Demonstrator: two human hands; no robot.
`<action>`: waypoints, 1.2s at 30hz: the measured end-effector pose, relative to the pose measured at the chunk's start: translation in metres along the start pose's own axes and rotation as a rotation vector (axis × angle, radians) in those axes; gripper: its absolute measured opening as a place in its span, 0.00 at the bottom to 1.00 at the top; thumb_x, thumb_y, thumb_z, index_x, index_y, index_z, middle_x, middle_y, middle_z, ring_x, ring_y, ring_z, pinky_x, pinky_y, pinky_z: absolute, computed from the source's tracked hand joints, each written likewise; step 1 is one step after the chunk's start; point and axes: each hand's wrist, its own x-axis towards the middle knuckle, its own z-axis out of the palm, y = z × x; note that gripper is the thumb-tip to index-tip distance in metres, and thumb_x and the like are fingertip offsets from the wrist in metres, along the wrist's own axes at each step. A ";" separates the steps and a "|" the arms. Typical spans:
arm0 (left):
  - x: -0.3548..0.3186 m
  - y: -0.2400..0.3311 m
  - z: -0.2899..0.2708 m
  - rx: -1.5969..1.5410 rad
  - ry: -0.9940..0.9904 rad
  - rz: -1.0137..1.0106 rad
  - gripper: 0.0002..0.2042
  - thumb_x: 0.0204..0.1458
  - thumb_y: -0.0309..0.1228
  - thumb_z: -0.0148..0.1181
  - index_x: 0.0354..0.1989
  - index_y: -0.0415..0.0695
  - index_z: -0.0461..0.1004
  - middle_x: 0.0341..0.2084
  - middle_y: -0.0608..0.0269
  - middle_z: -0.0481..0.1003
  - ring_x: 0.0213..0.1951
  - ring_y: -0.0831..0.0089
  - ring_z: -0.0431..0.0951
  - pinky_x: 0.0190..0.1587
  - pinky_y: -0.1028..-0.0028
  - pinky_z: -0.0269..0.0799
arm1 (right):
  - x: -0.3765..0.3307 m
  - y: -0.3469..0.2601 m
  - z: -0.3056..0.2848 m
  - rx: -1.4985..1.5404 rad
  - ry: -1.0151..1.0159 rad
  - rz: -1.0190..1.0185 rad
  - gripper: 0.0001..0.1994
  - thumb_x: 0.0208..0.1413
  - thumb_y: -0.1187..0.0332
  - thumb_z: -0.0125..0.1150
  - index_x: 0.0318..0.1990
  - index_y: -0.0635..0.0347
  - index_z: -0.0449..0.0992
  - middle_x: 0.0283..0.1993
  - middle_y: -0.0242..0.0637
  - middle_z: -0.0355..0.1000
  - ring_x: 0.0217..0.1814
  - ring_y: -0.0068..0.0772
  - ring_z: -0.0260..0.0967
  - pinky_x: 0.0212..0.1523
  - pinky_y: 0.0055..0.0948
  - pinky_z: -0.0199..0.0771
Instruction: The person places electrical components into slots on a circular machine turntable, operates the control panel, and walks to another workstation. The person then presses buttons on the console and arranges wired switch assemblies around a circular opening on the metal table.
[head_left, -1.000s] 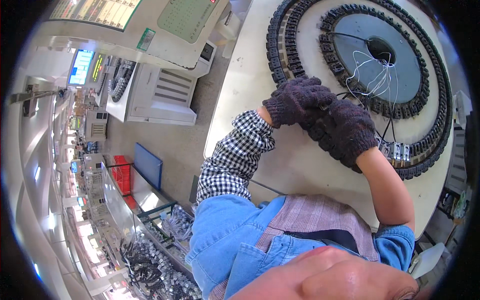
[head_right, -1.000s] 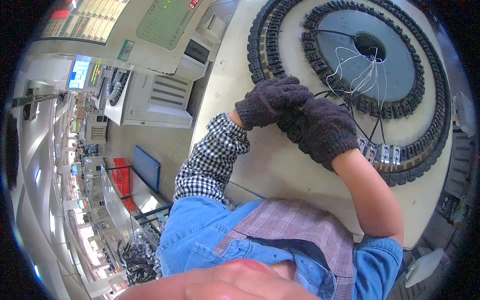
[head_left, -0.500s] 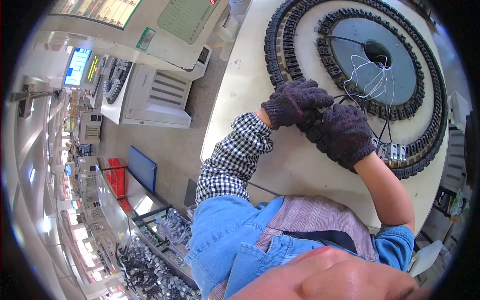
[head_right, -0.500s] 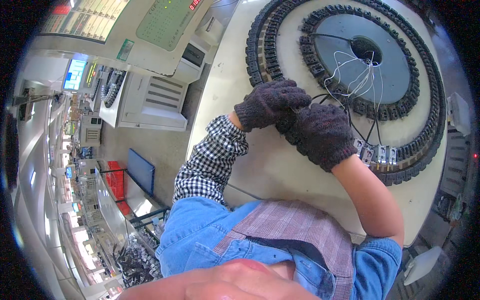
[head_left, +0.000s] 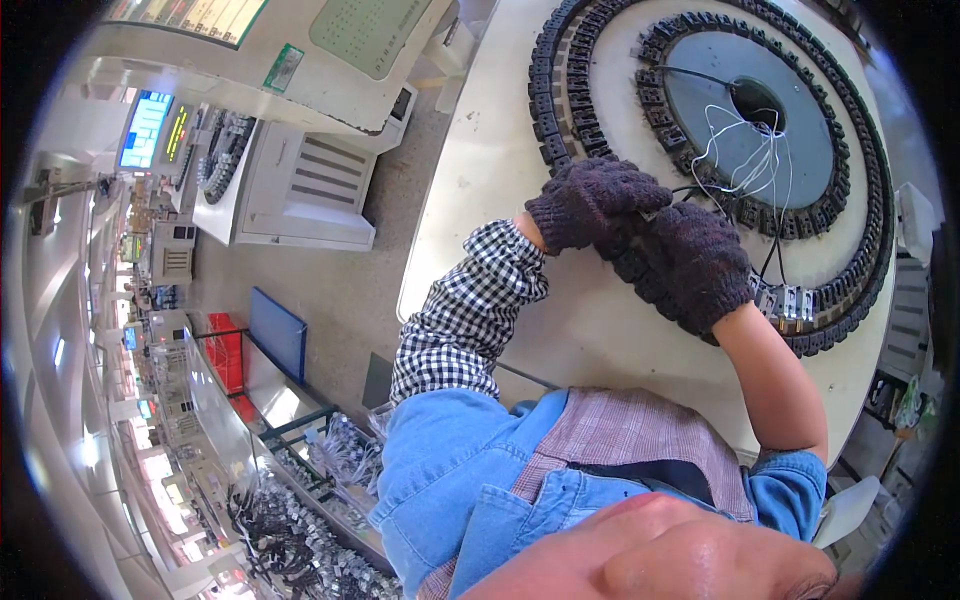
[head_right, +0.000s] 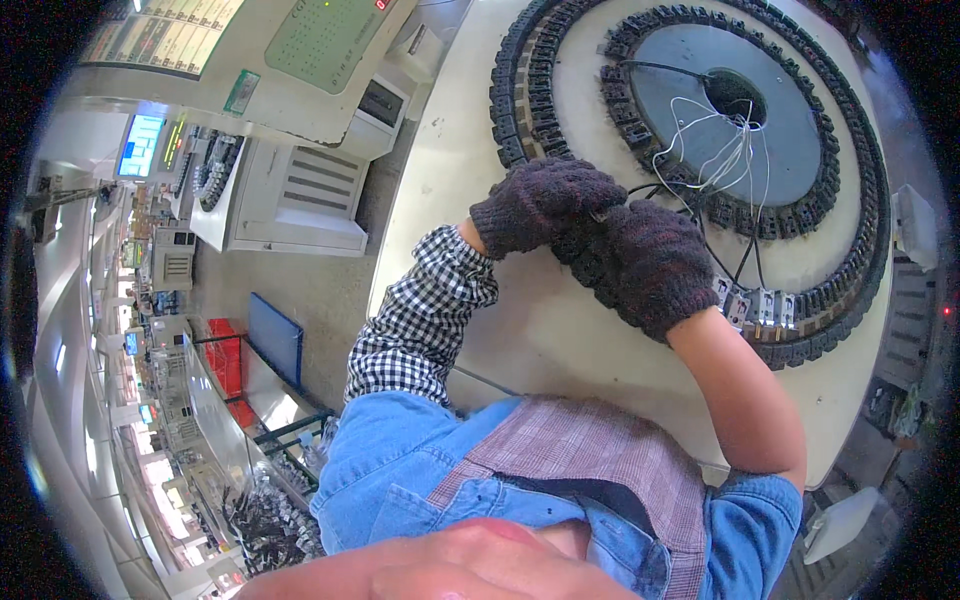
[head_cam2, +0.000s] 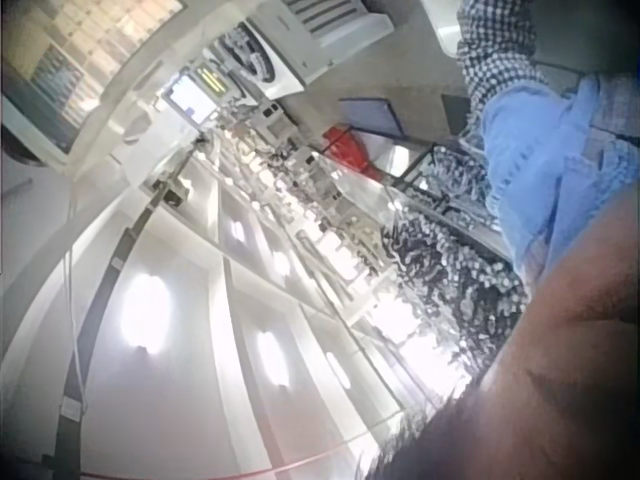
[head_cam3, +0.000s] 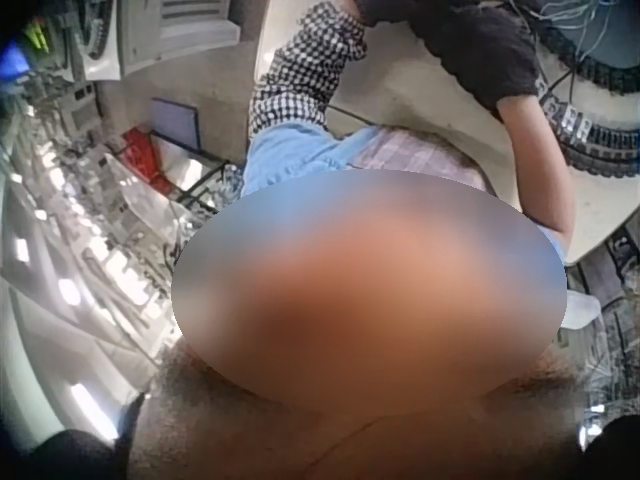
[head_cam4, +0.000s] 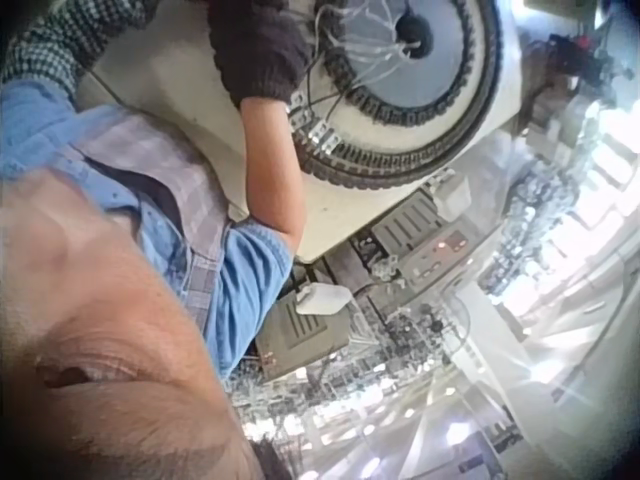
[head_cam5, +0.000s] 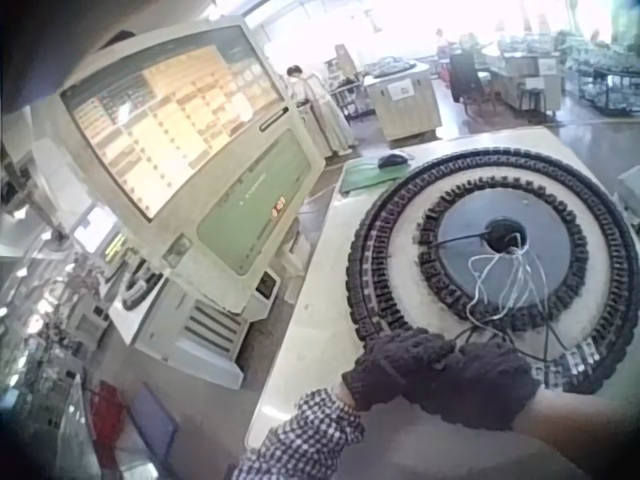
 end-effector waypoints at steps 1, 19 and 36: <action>-0.002 0.000 0.000 -0.003 0.012 0.008 0.20 0.46 0.34 0.63 0.50 0.50 0.75 0.45 0.58 0.76 0.49 0.58 0.74 0.53 0.61 0.68 | 0.000 0.001 0.002 -0.041 0.061 -0.049 0.10 0.53 0.61 0.55 0.33 0.56 0.75 0.33 0.46 0.70 0.37 0.52 0.69 0.37 0.47 0.66; -0.005 0.003 0.004 -0.097 0.107 -0.041 0.17 0.41 0.33 0.67 0.44 0.52 0.79 0.35 0.61 0.78 0.40 0.60 0.77 0.45 0.64 0.72 | 0.002 -0.005 -0.001 -0.200 -0.014 -0.116 0.16 0.44 0.57 0.61 0.34 0.61 0.71 0.32 0.47 0.69 0.38 0.52 0.67 0.36 0.48 0.65; -0.008 0.004 0.000 -0.067 0.027 -0.018 0.19 0.45 0.28 0.64 0.49 0.51 0.76 0.43 0.58 0.77 0.48 0.59 0.75 0.52 0.63 0.70 | 0.006 -0.016 -0.010 0.011 -0.046 -0.050 0.11 0.42 0.61 0.62 0.29 0.58 0.73 0.28 0.44 0.71 0.34 0.51 0.69 0.33 0.47 0.67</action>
